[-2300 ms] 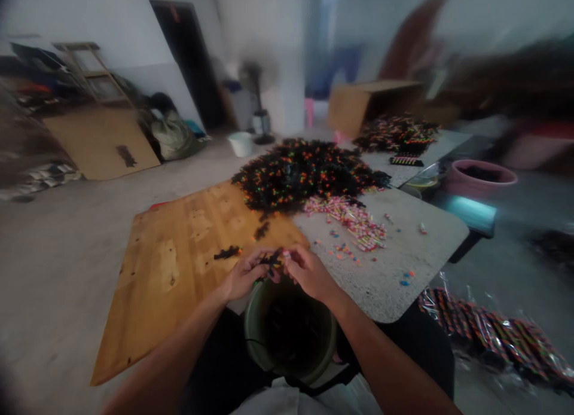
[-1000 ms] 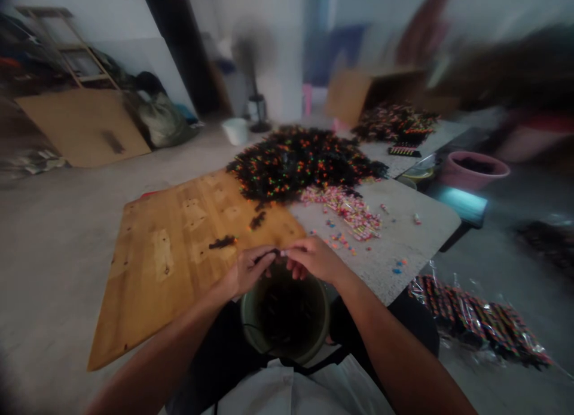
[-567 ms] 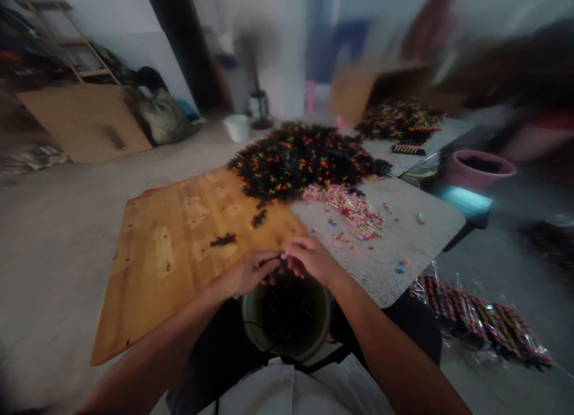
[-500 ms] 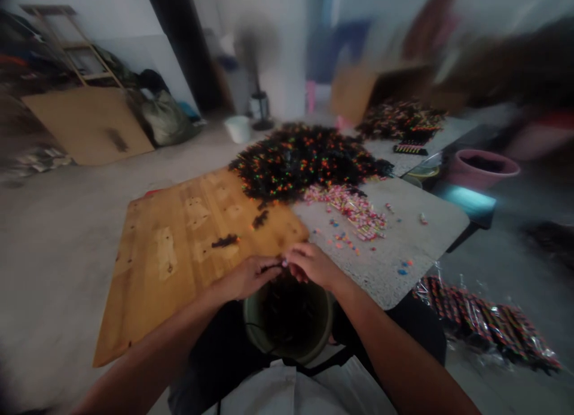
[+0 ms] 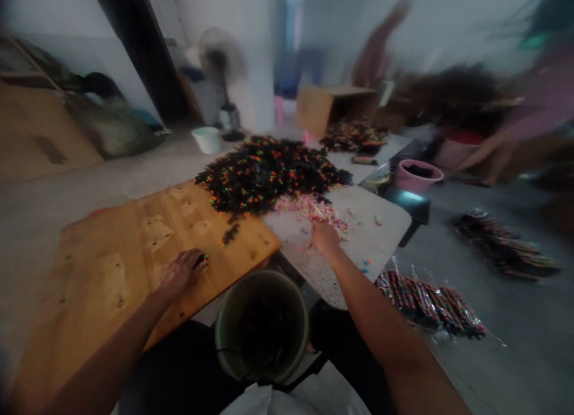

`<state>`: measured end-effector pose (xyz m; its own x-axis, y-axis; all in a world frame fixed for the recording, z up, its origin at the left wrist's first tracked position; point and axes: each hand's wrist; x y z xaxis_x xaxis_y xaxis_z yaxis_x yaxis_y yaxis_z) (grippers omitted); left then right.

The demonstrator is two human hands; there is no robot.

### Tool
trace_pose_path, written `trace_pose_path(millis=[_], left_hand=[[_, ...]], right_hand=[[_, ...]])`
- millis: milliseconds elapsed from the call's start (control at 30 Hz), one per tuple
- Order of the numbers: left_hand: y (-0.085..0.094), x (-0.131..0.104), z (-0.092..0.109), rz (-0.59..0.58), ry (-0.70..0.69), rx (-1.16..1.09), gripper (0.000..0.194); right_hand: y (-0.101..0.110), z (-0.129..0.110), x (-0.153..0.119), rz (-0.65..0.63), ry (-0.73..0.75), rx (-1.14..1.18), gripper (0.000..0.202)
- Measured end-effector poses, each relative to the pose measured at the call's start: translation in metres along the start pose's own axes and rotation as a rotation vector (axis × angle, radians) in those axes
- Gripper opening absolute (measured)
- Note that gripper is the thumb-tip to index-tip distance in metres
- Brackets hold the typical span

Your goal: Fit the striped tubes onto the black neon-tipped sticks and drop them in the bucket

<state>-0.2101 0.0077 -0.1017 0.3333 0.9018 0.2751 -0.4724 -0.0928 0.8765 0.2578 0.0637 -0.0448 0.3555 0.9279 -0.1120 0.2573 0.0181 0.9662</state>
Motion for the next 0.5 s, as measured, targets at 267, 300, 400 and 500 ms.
trace_pose_path(millis=[267, 300, 400, 500], left_hand=[[0.003, 0.001, 0.025, 0.343, 0.344, -0.516, 0.032], [0.007, 0.004, 0.032, 0.391, 0.443, -0.733, 0.032], [0.021, 0.012, 0.060, 0.472, 0.609, -1.421, 0.027], [0.037, 0.016, 0.086, 0.524, 0.563, -1.816, 0.018]], right_hand=[[-0.016, -0.020, 0.043, 0.021, 0.030, -0.084, 0.036], [-0.020, -0.028, 0.047, 0.014, 0.047, -0.077, 0.036], [-0.027, -0.052, 0.056, -0.017, 0.066, -0.050, 0.035], [-0.030, -0.070, 0.064, -0.031, 0.031, -0.019, 0.032]])
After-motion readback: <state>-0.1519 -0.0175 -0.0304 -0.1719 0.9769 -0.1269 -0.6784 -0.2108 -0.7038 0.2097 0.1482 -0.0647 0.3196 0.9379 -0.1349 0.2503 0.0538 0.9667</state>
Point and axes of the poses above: each hand's wrist, its own x-axis towards the middle knuckle, its own y-axis out of the back of the hand, z = x × y, and after that the axes turned 12 degrees about -y, right-handed
